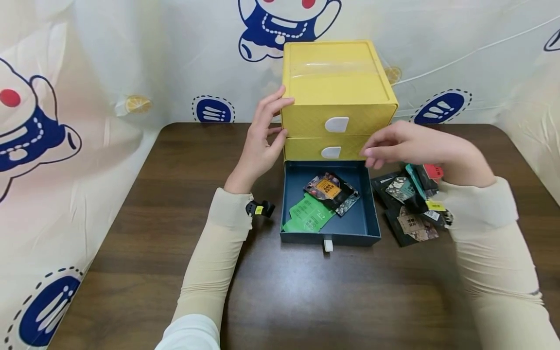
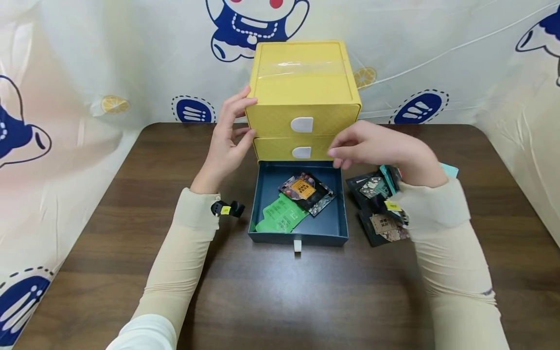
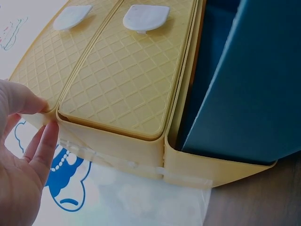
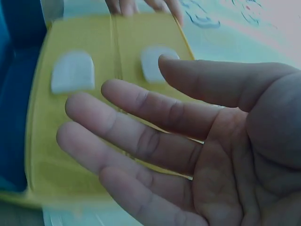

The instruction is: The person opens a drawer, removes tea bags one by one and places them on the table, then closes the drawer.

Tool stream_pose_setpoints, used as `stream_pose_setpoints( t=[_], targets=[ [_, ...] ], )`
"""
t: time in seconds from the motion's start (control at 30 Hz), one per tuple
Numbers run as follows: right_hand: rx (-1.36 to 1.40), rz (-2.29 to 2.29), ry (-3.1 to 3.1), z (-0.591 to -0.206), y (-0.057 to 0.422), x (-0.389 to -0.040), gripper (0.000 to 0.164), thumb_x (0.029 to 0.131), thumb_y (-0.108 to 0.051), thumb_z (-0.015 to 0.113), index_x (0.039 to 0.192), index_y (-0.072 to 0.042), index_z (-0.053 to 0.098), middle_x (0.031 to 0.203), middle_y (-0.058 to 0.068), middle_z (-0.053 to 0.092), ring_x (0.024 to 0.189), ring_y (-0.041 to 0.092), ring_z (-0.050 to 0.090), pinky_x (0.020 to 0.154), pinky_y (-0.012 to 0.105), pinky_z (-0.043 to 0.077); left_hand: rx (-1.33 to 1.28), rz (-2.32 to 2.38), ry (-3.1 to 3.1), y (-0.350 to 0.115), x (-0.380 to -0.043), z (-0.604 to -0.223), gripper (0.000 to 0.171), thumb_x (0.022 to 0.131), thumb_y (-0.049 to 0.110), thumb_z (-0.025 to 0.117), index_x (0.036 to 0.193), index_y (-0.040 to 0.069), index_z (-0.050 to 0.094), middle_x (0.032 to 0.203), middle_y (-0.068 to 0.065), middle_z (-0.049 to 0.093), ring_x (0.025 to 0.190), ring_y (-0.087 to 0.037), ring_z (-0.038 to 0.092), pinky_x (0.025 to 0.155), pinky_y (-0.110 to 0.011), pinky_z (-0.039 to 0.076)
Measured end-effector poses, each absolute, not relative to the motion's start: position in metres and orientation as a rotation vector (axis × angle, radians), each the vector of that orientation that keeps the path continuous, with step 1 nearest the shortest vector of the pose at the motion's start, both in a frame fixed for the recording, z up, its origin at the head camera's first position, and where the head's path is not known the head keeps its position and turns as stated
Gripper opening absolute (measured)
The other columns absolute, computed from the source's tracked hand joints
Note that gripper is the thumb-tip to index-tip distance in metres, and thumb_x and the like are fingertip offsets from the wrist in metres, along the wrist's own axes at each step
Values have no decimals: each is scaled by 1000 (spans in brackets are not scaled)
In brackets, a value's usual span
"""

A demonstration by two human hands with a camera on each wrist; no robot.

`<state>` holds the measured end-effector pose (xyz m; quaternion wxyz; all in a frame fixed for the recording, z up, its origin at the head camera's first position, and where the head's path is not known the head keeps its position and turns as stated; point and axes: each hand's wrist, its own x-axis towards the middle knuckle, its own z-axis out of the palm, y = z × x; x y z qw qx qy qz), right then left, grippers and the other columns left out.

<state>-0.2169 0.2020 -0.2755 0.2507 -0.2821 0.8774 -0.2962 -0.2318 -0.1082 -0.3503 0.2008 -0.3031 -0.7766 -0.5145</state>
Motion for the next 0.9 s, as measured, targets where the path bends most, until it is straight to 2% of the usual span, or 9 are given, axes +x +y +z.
stream_pose_setpoints(
  t=[0.27,0.47,0.67,0.9],
  targets=[
    [-1021,-771,2157,-291,142,-233,27,103,-14,51,120,0,67,103,7,74,96,21,69,92,33,56,-868,-1416,-2145,-108,-232,-352,48,93,-10,53,139,6,50,160,-6,32,132,-19,47,94,-39,57],
    [-1080,-780,1894,-312,106,-245,29,104,-13,47,123,0,66,115,17,71,109,33,65,101,44,52,-897,-1421,-2121,-108,-233,-352,48,94,-11,52,139,5,50,160,-8,32,132,-20,47,92,-40,57],
    [-1076,-676,1831,-327,75,-249,32,104,-16,47,120,5,66,115,23,70,107,37,65,98,48,53,-901,-1428,-2116,-110,-232,-350,48,94,-11,51,138,4,50,159,-9,32,134,-20,46,92,-41,58],
    [-1077,-541,1839,-341,54,-251,31,103,-13,46,118,5,67,112,22,71,104,35,66,92,47,55,-903,-1433,-2126,-111,-232,-350,48,94,-11,50,139,4,50,160,-9,32,136,-19,44,91,-40,58]
  ],
)
